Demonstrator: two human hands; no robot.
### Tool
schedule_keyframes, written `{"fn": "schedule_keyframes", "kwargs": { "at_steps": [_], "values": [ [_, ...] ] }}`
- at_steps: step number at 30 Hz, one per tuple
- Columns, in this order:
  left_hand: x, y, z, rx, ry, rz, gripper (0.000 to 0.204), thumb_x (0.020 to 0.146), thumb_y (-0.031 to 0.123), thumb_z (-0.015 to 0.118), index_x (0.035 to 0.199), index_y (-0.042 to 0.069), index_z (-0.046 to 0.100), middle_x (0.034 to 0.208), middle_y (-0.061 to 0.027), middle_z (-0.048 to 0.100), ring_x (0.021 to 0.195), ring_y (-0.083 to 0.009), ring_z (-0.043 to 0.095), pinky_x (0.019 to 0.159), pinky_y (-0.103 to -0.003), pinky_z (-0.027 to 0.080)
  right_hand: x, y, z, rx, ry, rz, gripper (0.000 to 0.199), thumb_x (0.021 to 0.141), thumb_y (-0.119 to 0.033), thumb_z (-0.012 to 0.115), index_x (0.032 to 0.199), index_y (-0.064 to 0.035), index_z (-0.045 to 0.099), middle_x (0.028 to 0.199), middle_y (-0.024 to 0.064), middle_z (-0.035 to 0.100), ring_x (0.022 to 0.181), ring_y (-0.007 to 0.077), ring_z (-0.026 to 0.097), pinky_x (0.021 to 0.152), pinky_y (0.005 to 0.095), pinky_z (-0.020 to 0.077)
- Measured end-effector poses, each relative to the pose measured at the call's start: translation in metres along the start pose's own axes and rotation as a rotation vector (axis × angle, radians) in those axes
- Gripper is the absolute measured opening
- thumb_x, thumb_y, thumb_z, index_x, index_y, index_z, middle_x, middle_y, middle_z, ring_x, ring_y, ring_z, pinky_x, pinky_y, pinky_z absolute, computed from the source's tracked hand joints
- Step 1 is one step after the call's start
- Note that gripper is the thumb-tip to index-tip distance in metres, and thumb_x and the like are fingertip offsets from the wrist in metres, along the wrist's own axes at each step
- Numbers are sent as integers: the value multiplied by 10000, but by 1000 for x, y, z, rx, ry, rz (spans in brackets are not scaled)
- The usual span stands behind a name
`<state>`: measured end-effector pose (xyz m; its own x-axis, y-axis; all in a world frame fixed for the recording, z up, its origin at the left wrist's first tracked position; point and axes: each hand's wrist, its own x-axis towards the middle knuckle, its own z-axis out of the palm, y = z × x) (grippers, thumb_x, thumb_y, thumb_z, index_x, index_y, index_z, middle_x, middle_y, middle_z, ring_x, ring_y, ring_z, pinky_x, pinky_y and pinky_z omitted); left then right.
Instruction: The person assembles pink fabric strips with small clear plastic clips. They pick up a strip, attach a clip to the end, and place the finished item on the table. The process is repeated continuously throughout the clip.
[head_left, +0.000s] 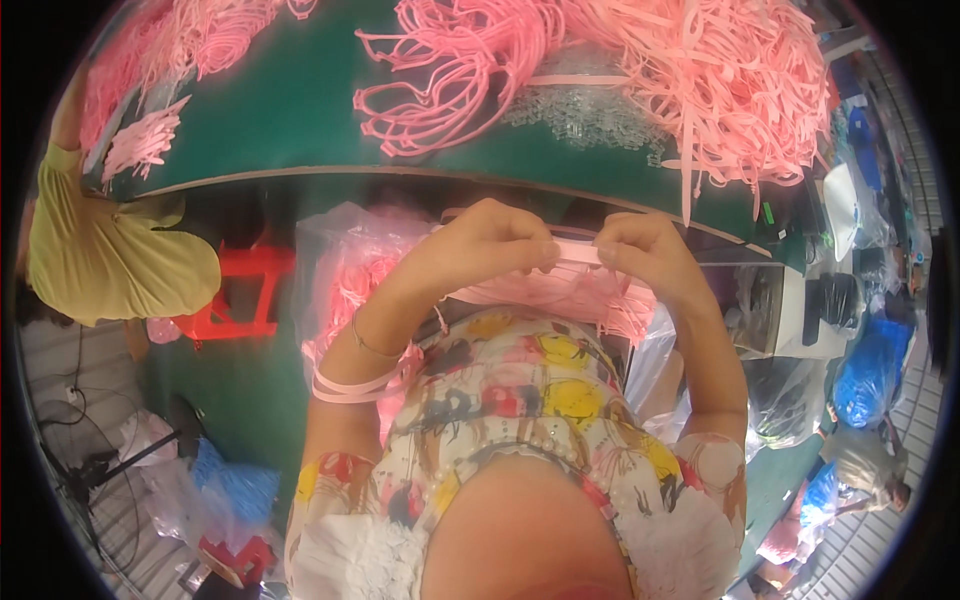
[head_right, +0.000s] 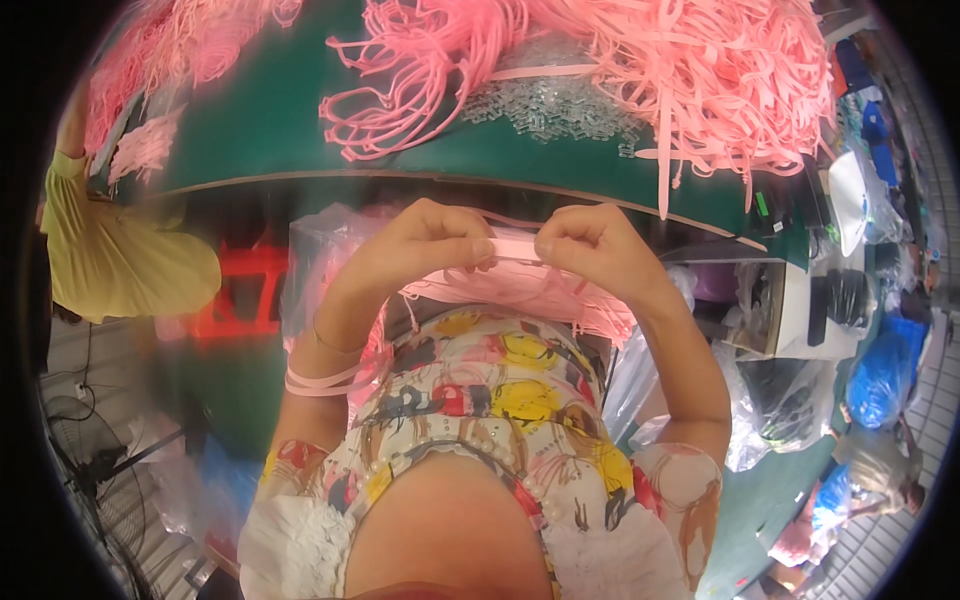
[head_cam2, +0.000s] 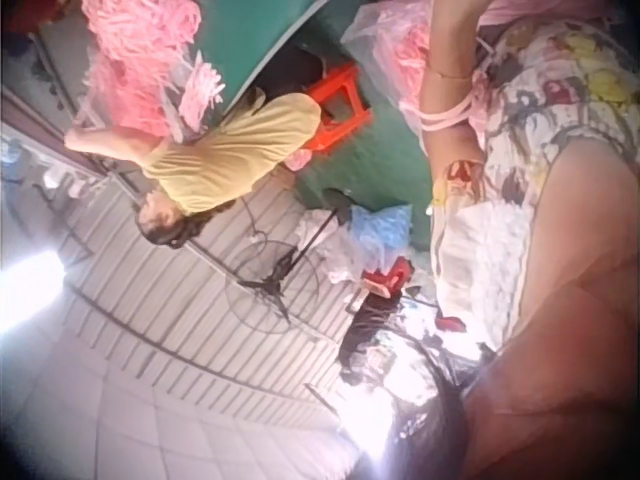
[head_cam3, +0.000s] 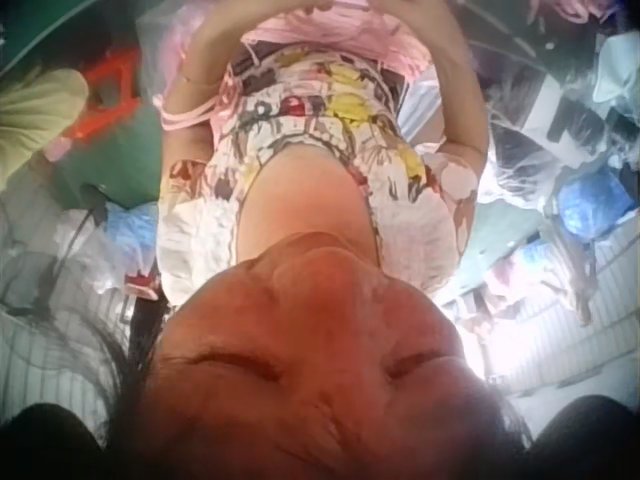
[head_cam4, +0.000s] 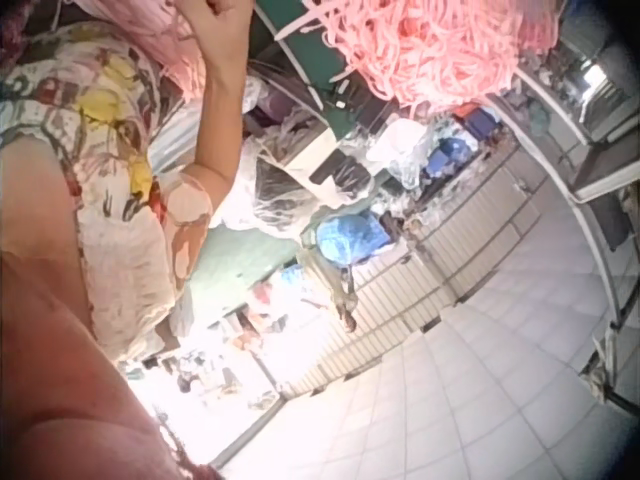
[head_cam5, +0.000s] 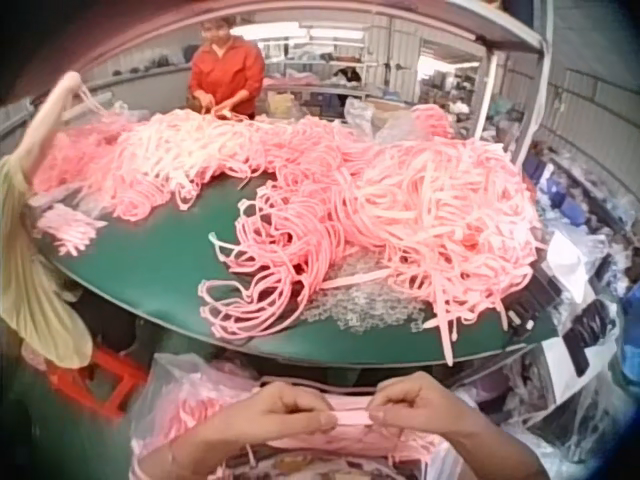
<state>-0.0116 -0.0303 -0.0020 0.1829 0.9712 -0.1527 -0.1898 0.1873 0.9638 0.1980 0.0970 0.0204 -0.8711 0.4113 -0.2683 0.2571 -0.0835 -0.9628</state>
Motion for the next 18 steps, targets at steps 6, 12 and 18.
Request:
{"fn": "schedule_keyframes", "kwargs": {
  "at_steps": [6,12,18],
  "values": [
    [1,-3,-6,-33,-63,8,182,846,149,635,833,-30,667,863,-65,610,803,-127,552,730,-260,430,-1,-2,1,-31,25,67,135,796,-109,656,837,20,660,754,13,617,684,45,537,597,204,439],
    [-2,-5,-11,58,-89,74,167,833,117,645,792,-43,665,876,-82,607,832,-146,554,749,-274,429,-3,-5,4,-2,-8,106,129,795,-101,659,817,27,657,745,22,617,661,61,553,568,204,450],
    [-1,-2,-9,171,-46,91,224,850,174,645,762,-32,641,851,-67,604,785,-132,544,714,-264,428,1,-4,3,-42,9,-18,79,751,-62,648,744,17,652,734,33,570,632,85,537,570,232,429]
  ]
}}
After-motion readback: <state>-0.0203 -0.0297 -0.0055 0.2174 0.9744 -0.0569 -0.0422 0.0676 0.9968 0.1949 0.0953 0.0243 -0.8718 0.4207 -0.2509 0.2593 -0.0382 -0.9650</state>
